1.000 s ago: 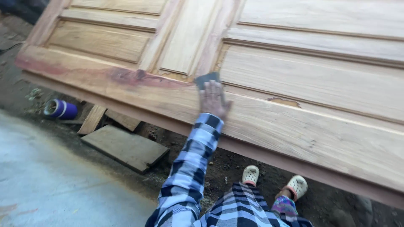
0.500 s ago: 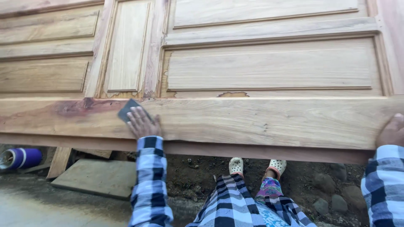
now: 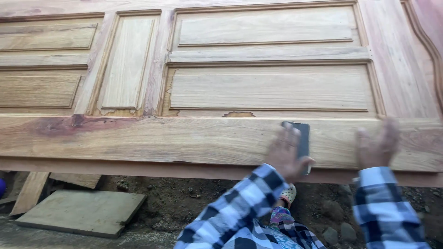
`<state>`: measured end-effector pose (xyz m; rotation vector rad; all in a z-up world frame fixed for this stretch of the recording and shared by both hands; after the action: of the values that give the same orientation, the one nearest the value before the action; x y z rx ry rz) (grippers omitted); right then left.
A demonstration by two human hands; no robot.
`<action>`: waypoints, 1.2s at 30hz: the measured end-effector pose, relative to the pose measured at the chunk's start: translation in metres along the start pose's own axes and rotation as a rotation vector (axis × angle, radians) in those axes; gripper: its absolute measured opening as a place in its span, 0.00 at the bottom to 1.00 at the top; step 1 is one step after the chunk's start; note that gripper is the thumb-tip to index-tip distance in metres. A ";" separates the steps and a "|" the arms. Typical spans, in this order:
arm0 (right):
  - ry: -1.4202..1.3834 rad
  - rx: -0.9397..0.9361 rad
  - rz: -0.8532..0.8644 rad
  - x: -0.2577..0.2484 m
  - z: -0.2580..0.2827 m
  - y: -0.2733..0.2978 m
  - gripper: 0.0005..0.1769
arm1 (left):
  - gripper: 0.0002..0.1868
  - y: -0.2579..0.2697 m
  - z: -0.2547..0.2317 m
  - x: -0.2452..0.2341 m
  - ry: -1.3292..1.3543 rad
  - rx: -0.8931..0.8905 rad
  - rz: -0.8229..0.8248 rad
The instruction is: Sanding the surface of a large wooden door using a hand-held sanding block.
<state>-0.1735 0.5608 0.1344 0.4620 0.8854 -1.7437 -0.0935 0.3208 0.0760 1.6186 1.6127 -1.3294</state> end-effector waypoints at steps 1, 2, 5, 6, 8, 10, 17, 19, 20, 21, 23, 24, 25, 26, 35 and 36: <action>0.003 0.005 0.000 0.013 0.019 0.012 0.28 | 0.51 0.005 0.022 -0.021 0.003 0.002 0.004; -0.014 -0.211 0.059 0.028 0.044 0.024 0.35 | 0.39 0.009 0.044 -0.048 -0.122 0.012 -0.220; 0.026 -0.429 0.203 0.088 0.093 0.066 0.44 | 0.33 0.036 0.122 -0.083 -0.186 -0.177 -0.443; 0.083 -0.437 0.293 0.111 0.105 0.078 0.47 | 0.39 0.044 0.154 -0.086 -0.126 -0.386 -0.439; 0.247 -0.449 0.385 0.152 0.103 0.099 0.49 | 0.42 0.075 0.194 -0.092 -0.177 -0.501 -0.419; 0.418 -0.440 0.474 0.163 0.088 0.103 0.50 | 0.45 0.094 0.216 -0.100 -0.220 -0.601 -0.393; 0.477 -0.392 0.587 0.090 -0.011 0.026 0.48 | 0.39 0.162 0.268 -0.136 -0.352 -0.828 -0.301; 0.533 -0.356 0.530 0.061 -0.050 -0.003 0.48 | 0.39 0.173 0.276 -0.143 -0.380 -0.840 -0.291; 0.532 -0.235 0.467 0.048 -0.073 -0.019 0.48 | 0.38 0.177 0.278 -0.147 -0.398 -0.871 -0.292; 0.526 -0.114 0.402 0.035 -0.095 -0.033 0.48 | 0.38 0.182 0.280 -0.154 -0.418 -0.900 -0.292; 0.497 -0.008 0.329 0.020 -0.101 -0.043 0.48 | 0.38 0.195 0.285 -0.160 -0.415 -0.927 -0.317; 0.465 0.090 0.259 0.011 -0.104 -0.048 0.49 | 0.37 0.202 0.289 -0.164 -0.414 -0.961 -0.344; 0.467 0.088 0.250 0.015 -0.102 -0.049 0.49 | 0.37 0.209 0.292 -0.167 -0.408 -0.956 -0.350; 0.478 0.130 0.226 0.018 -0.101 -0.050 0.49 | 0.36 0.218 0.297 -0.170 -0.369 -1.011 -0.398; 0.339 -0.113 0.370 0.088 0.014 0.025 0.47 | 0.37 0.217 0.328 -0.180 -0.345 -1.062 -0.422; 0.236 -0.147 0.402 0.087 0.030 0.033 0.46 | 0.37 0.196 0.320 -0.187 -0.368 -0.922 -0.338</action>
<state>-0.1695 0.4774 0.0836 0.7050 1.0007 -1.2655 0.0323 -0.0786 0.0541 0.5420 1.8831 -0.7389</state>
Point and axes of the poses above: each hand's wrist, its own y-axis away from the middle knuckle, its own x-axis out of the palm, z = x × y, the point moved 3 cm from there along -y, towards the middle knuckle, and after that the axes turned 12 degrees about -y, right-handed, at the moved point
